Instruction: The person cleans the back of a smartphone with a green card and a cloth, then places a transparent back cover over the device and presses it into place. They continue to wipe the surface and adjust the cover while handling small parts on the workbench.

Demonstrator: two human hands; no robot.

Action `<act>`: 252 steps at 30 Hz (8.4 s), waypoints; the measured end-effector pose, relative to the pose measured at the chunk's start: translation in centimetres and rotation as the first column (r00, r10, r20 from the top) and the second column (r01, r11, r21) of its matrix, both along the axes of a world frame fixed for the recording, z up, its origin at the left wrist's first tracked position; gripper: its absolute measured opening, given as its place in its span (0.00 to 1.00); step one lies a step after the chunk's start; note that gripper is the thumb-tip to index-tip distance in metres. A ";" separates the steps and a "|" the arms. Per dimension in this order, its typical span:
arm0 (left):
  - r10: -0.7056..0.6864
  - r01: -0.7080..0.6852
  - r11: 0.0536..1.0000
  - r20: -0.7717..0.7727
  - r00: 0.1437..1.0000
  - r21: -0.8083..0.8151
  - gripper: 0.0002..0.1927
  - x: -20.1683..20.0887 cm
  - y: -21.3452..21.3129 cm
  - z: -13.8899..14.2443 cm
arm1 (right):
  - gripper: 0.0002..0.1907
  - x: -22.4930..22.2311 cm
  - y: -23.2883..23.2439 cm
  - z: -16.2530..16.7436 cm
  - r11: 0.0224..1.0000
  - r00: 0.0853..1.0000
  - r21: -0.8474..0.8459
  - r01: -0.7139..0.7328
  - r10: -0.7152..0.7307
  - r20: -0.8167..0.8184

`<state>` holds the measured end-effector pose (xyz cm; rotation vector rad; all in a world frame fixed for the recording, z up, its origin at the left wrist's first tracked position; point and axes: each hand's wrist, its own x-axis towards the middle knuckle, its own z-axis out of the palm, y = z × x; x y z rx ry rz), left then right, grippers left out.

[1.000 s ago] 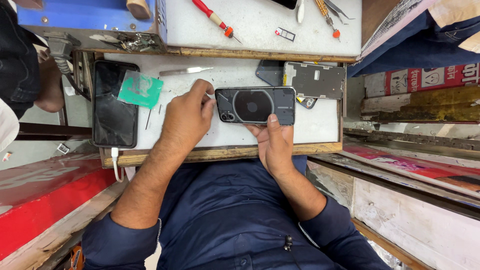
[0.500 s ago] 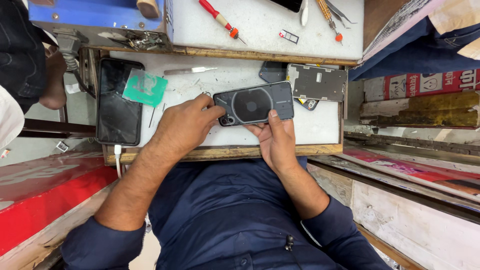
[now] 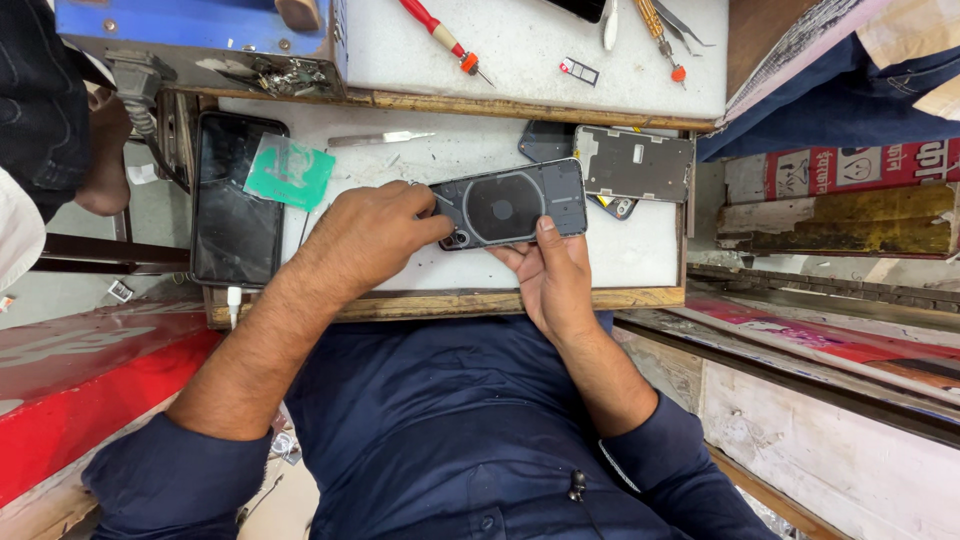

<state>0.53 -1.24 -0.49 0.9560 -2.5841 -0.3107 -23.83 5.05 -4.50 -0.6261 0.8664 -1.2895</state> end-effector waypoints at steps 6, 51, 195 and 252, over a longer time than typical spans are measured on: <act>-0.020 0.021 1.000 0.065 0.998 -0.017 0.08 -0.4 -0.6 0.4 | 0.22 -0.1 -0.1 0.1 1.000 1.000 0.017 -0.003 0.003 0.007; -0.038 0.031 0.991 0.053 0.998 0.131 0.12 -1.2 -0.9 0.2 | 0.23 -0.5 -1.3 0.6 0.991 1.000 0.132 -0.009 0.006 0.024; 0.414 -0.336 0.907 -0.398 0.819 0.254 0.09 -2.6 3.0 -0.2 | 0.18 -3.7 -0.1 1.8 0.943 0.887 0.201 -0.264 0.319 -0.334; 0.615 0.090 0.526 -0.451 0.647 0.846 0.06 -3.6 4.6 -1.8 | 0.21 -3.1 2.0 1.8 0.950 0.924 0.114 -0.290 0.309 -0.227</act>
